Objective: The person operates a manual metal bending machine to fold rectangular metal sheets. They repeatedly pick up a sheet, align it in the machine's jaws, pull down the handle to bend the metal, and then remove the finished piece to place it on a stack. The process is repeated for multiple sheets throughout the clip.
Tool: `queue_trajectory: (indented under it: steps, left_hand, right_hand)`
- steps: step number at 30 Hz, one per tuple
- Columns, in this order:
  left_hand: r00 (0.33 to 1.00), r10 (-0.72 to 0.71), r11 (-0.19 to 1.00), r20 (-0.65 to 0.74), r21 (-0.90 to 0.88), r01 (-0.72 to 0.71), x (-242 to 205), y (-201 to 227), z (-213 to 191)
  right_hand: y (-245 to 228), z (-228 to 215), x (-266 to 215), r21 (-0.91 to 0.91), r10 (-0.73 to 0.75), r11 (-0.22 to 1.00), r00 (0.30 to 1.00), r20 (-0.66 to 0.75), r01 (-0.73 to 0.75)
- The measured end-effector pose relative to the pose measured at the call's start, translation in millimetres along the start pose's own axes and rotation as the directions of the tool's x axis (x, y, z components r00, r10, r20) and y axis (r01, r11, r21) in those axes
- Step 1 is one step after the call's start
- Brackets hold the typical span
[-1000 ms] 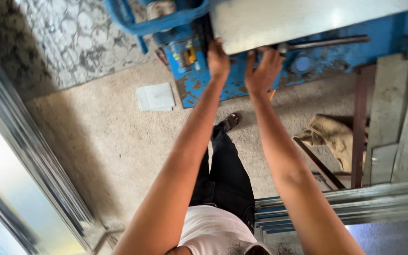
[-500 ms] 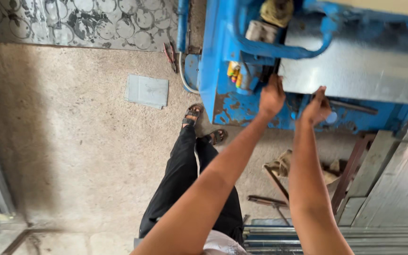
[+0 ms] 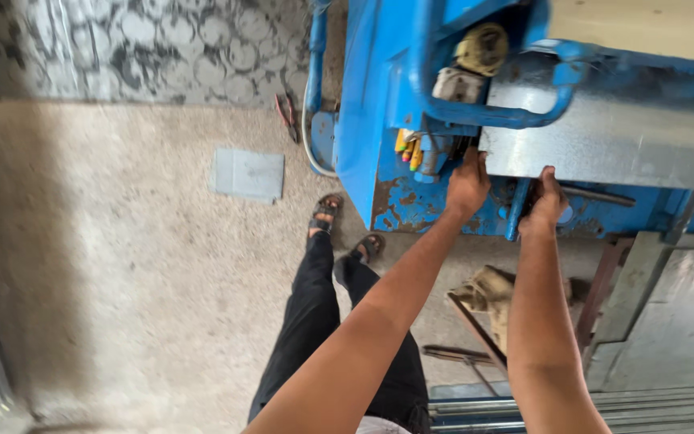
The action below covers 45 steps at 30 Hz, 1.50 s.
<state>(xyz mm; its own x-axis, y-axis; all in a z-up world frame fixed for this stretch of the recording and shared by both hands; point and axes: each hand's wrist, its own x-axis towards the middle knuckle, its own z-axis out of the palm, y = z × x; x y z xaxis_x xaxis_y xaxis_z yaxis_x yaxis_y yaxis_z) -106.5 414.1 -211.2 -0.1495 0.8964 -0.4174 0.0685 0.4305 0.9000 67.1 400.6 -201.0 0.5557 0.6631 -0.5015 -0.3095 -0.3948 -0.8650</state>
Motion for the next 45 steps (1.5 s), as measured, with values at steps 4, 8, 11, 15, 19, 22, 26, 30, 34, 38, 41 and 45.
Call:
queue_trajectory:
  steps: [4, 8, 11, 15, 19, 22, 26, 30, 34, 38, 41, 45]
  left_hand:
    - [0.973, 0.220, 0.975, -0.071, -0.006, -0.221, 12.8, -52.1, 19.9]
    - [0.943, 0.332, 0.943, -0.020, 0.043, -0.330, 46.8, -93.7, 15.1]
    - [0.954, 0.297, 0.938, 0.036, 0.177, -0.298, 84.2, -101.8, -2.3]
    - [0.965, 0.152, 0.889, -0.215, 0.456, -0.038, 115.0, -59.0, 11.1]
    - [0.946, 0.212, 0.834, -0.245, 0.550, -0.044, 86.8, -31.1, 0.0]
    - [0.925, 0.286, 0.816, -0.252, 0.570, -0.097, 93.1, -16.7, 7.4]
    - [0.911, 0.309, 0.783, -0.274, 0.617, -0.080, 86.2, -9.4, -0.8]
    - [0.885, 0.361, 0.758, -0.296, 0.646, -0.093, 85.9, -6.4, -1.0]
    - [0.907, 0.285, 0.747, -0.309, 0.664, -0.008, 80.1, 5.6, -5.2]
    - [0.922, 0.164, 0.777, -0.350, 0.622, 0.098, 72.4, 26.9, 0.2]
    - [0.929, 0.222, 0.725, -0.297, 0.687, 0.047, 71.4, 25.6, -1.4]
    - [0.933, 0.258, 0.697, -0.251, 0.717, 0.000, 75.4, 19.0, -7.5]
  right_hand:
    - [10.0, -10.9, 7.1, 0.036, -0.015, 0.999, 1.000, 0.027, 0.014]
    - [26.2, -14.3, 11.9, -0.023, -0.028, 0.999, 0.997, -0.066, 0.027]
    - [45.9, -14.5, 15.9, -0.099, -0.100, 0.991, 0.990, -0.095, 0.090]
    - [48.9, -21.7, 23.6, -0.626, -0.696, 0.427, 0.679, 0.234, 0.653]
    - [53.5, -7.3, 7.0, -0.491, -0.499, 0.750, 0.867, 0.018, 0.442]
    - [46.2, -5.1, 20.4, -0.630, -0.761, 0.316, 0.586, 0.278, 0.709]
    - [37.7, 0.1, 12.5, -0.675, -0.815, 0.144, 0.473, 0.334, 0.724]
    - [22.2, 9.5, -4.4, -0.643, -0.795, 0.328, 0.570, 0.207, 0.692]
    - [23.3, 16.4, -11.4, -0.319, -0.369, 0.890, 0.926, -0.080, 0.327]
    - [17.3, 14.1, -1.8, -0.562, -0.681, 0.585, 0.730, 0.052, 0.585]
    - [9.5, 20.7, -19.5, -0.206, -0.275, 0.948, 0.951, -0.139, 0.244]
    - [-4.3, 19.3, -25.3, -0.240, -0.278, 0.940, 0.951, -0.133, 0.241]
